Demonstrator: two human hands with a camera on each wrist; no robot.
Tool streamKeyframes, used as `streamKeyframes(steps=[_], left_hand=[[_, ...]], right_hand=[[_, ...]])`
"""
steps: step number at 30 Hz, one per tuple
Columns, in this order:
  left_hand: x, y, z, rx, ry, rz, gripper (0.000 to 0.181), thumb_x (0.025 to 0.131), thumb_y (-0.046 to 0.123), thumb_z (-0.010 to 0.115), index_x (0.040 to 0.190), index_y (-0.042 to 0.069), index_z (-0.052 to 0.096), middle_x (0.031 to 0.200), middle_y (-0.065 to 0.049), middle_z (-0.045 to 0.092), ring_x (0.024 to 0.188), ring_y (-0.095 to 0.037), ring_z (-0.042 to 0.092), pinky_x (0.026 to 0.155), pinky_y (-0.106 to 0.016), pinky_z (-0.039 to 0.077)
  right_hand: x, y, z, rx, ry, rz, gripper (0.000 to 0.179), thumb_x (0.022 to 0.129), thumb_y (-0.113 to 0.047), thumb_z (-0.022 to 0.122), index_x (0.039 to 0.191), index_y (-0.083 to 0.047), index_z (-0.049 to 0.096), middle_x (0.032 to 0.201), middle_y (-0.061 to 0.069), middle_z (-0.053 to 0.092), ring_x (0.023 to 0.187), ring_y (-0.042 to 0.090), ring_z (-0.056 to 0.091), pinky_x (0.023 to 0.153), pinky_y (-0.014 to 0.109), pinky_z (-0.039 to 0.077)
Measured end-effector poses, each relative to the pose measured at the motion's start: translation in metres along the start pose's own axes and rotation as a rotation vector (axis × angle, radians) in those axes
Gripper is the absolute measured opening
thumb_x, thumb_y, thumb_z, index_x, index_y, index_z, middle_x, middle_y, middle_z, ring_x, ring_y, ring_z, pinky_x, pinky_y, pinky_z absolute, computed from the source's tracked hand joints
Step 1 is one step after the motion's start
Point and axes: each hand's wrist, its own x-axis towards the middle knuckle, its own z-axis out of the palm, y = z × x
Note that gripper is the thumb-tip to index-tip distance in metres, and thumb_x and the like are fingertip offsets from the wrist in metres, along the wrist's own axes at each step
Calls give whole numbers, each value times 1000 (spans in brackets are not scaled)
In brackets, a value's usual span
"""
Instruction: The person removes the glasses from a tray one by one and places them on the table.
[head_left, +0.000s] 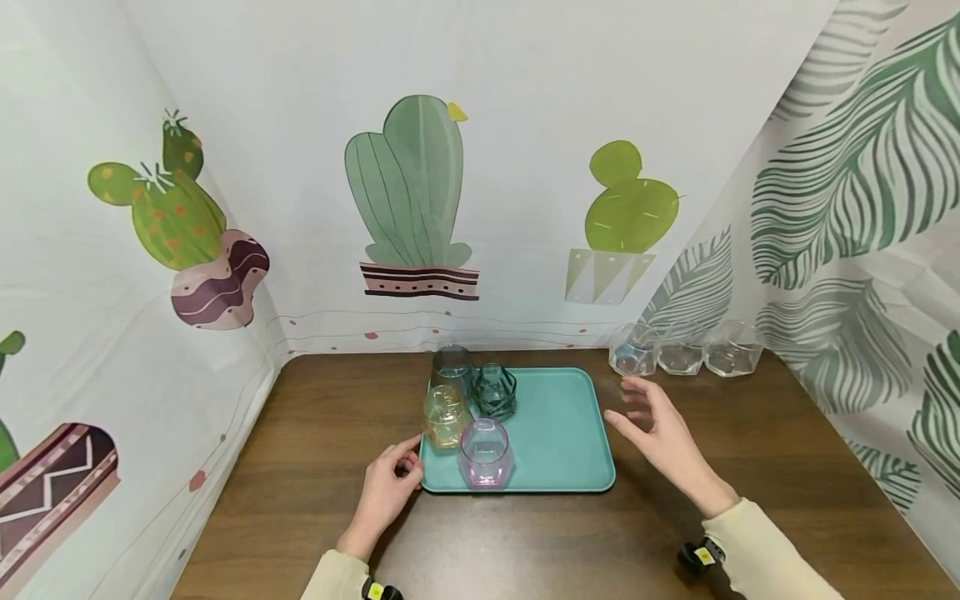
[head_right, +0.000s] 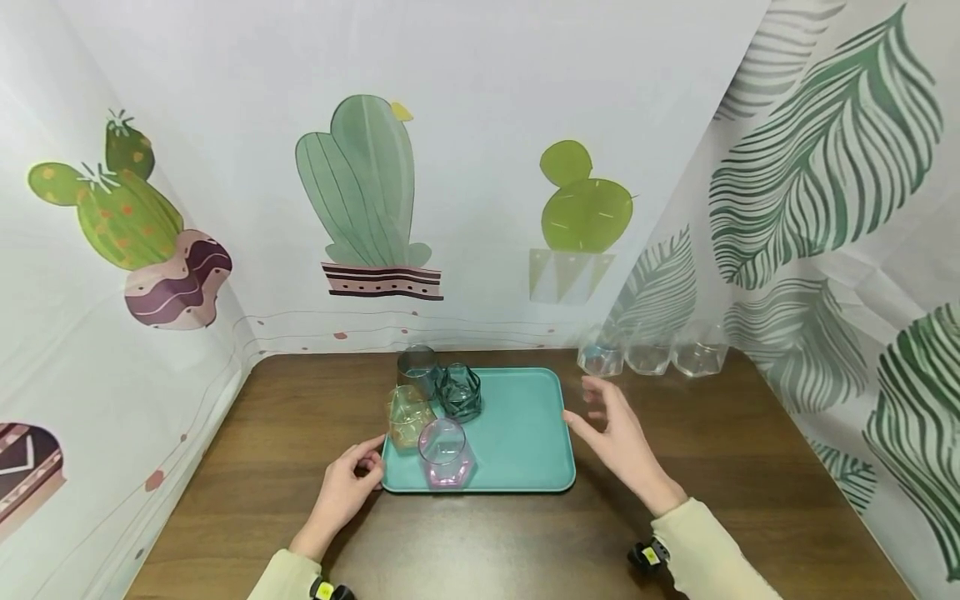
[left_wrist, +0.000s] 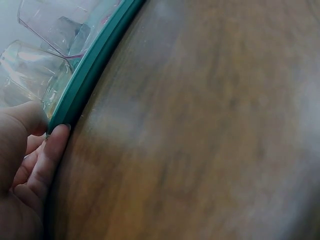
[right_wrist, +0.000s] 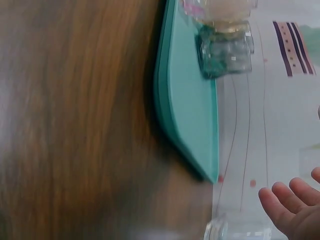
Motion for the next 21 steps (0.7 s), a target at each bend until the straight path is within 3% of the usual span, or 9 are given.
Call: streamKeyframes(steps=[10, 21], left_hand=[[1, -2, 0, -7, -1, -9, 47, 82, -7, 64, 129, -1, 71, 89, -8, 65, 75, -5, 61, 62, -22, 59], [1, -3, 2, -2, 14, -6, 47, 82, -6, 67, 128, 0, 72, 87, -5, 64, 75, -5, 61, 62, -22, 58]], right_hand=[[-3, -14, 25, 44, -112, -13, 59, 95, -14, 77, 146, -3, 49, 140, 13, 56, 120, 38, 59, 93, 44, 58], [-5, -31, 50, 78, -182, -23, 62, 95, -21, 77, 148, -9, 49, 145, 12, 54, 123, 37, 60, 96, 43, 57]])
